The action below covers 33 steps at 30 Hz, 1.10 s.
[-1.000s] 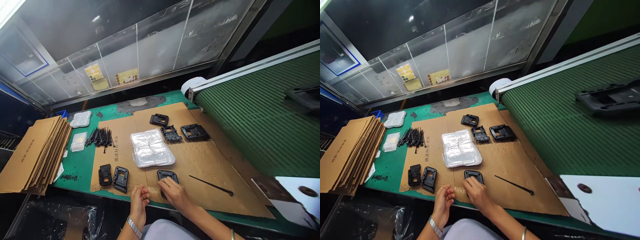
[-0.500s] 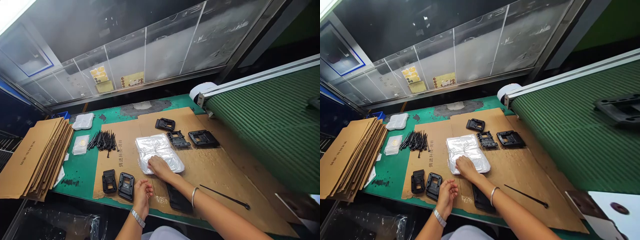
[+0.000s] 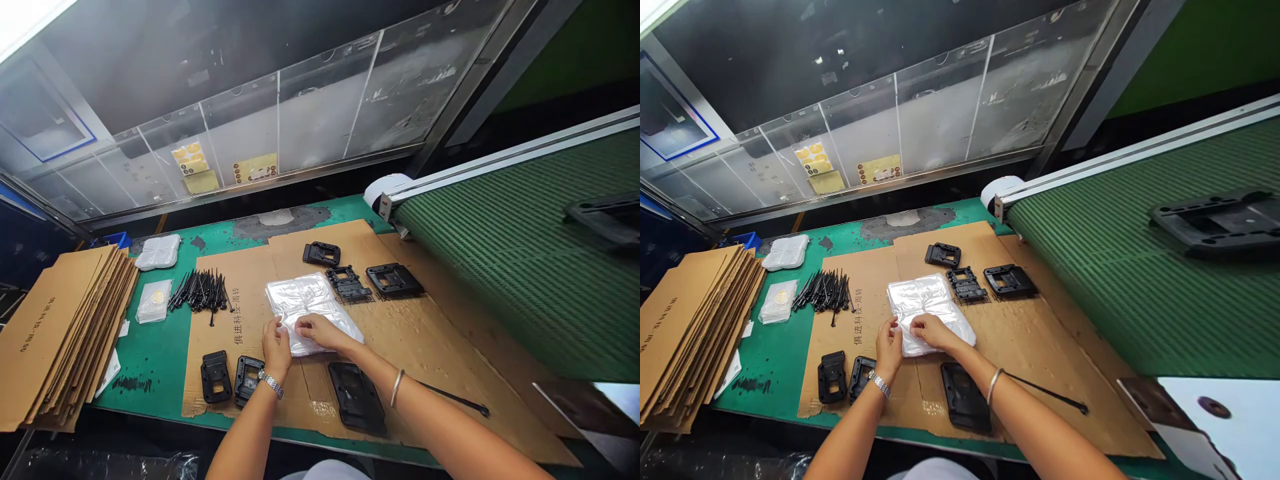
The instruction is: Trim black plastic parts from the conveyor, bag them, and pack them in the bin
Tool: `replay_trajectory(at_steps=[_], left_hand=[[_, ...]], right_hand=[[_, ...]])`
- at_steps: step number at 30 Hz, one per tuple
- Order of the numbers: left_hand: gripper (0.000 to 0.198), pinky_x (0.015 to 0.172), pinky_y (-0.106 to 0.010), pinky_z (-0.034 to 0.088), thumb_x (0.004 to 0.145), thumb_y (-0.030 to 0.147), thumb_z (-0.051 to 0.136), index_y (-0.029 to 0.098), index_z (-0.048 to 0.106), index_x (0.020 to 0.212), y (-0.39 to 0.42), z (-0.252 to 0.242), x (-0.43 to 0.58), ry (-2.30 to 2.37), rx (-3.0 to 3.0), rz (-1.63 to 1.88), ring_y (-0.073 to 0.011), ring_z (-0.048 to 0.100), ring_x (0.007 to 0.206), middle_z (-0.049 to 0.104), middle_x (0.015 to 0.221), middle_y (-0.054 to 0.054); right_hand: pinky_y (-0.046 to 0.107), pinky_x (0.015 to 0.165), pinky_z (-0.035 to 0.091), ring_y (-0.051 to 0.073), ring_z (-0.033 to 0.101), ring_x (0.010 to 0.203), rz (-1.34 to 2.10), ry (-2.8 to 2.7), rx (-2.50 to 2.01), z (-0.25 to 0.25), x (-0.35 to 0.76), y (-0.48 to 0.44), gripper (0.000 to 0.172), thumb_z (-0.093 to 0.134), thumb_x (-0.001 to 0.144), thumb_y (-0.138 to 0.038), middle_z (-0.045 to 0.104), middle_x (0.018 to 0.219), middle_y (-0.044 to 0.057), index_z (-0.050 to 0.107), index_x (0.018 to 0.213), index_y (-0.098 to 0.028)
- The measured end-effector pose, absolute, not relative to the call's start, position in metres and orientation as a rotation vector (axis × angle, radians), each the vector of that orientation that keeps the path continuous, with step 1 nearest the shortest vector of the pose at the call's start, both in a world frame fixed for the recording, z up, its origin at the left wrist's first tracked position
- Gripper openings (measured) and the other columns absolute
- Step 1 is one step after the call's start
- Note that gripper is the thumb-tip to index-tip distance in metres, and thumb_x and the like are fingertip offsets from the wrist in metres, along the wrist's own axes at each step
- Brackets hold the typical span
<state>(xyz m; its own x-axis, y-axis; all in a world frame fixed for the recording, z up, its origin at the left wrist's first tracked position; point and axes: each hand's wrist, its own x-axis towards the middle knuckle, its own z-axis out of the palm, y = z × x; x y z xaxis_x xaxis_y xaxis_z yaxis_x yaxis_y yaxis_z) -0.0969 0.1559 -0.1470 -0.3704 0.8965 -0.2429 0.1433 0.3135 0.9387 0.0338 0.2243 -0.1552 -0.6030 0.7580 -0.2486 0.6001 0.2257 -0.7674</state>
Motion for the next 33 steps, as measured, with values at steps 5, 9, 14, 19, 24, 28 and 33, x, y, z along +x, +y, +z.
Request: replay_trajectory(at_steps=[5, 9, 14, 19, 24, 28, 33], left_hand=[[0.023, 0.066, -0.027, 0.041, 0.069, 0.014, 0.053, 0.014, 0.059, 0.091, 0.169, -0.157, -0.097, 1.852, 1.152, 0.943, -0.0146, 0.052, 0.062, 0.054, 0.062, 0.001], [0.037, 0.073, -0.029, 0.041, 0.073, 0.012, 0.046, 0.014, 0.053, 0.109, 0.161, -0.155, -0.097, 1.935, 1.256, 0.875, -0.0175, 0.054, 0.074, 0.058, 0.074, -0.003], [0.038, 0.091, -0.04, 0.03, 0.078, 0.013, 0.04, 0.022, 0.051, 0.113, 0.154, -0.138, -0.09, 2.018, 1.722, 0.71, -0.0238, 0.042, 0.11, 0.052, 0.116, -0.01], [0.021, 0.086, -0.041, 0.032, 0.079, 0.017, 0.041, 0.02, 0.061, 0.084, 0.161, -0.137, -0.086, 1.831, 1.983, 0.52, -0.0224, 0.049, 0.094, 0.06, 0.093, -0.007], [0.028, 0.087, -0.039, 0.035, 0.078, 0.016, 0.041, 0.017, 0.056, 0.102, 0.164, -0.136, -0.089, 1.891, 1.883, 0.645, -0.023, 0.048, 0.1, 0.057, 0.102, -0.01], [0.056, 0.098, -0.039, 0.028, 0.072, 0.023, 0.054, 0.014, 0.039, 0.125, 0.165, -0.119, -0.099, 1.702, 1.623, 1.099, -0.0258, 0.038, 0.116, 0.045, 0.125, -0.014], [0.017, 0.089, -0.04, 0.036, 0.074, 0.029, 0.055, 0.02, 0.067, 0.083, 0.171, -0.094, -0.114, 1.352, 1.558, 1.012, -0.0213, 0.054, 0.082, 0.065, 0.077, -0.006]], right_hand=[[0.026, 0.06, 0.047, 0.01, 0.056, 0.064, 1.43, -2.119, -1.357, -0.165, 0.035, 0.227, 0.023, 0.052, 0.084, -0.033, 0.059, 0.075, -0.002, 0.058, 0.08, -0.012], [0.027, 0.061, 0.046, 0.01, 0.055, 0.064, 1.416, -1.893, -1.422, -0.168, 0.037, 0.229, 0.023, 0.05, 0.085, -0.034, 0.058, 0.074, -0.002, 0.057, 0.079, -0.013], [0.027, 0.061, 0.042, 0.011, 0.052, 0.06, 1.451, -1.612, -1.387, -0.16, 0.034, 0.231, 0.025, 0.051, 0.08, -0.036, 0.055, 0.061, -0.003, 0.048, 0.064, -0.017], [0.026, 0.059, 0.04, 0.011, 0.051, 0.058, 1.528, -1.402, -1.284, -0.132, 0.03, 0.235, 0.031, 0.047, 0.071, -0.05, 0.055, 0.059, -0.002, 0.042, 0.064, -0.02], [0.021, 0.045, 0.034, 0.008, 0.046, 0.047, 1.656, -1.313, -1.211, -0.096, 0.029, 0.235, 0.04, 0.052, 0.066, -0.058, 0.05, 0.057, -0.005, 0.04, 0.069, -0.02], [0.019, 0.038, 0.03, 0.006, 0.04, 0.041, 1.76, -1.344, -1.171, -0.076, 0.027, 0.222, 0.043, 0.061, 0.061, -0.058, 0.043, 0.051, -0.007, 0.044, 0.067, -0.018], [0.018, 0.04, 0.035, 0.007, 0.043, 0.05, 1.799, -1.298, -1.178, -0.065, 0.037, 0.2, 0.047, 0.055, 0.065, -0.062, 0.051, 0.068, -0.002, 0.049, 0.077, -0.017]])
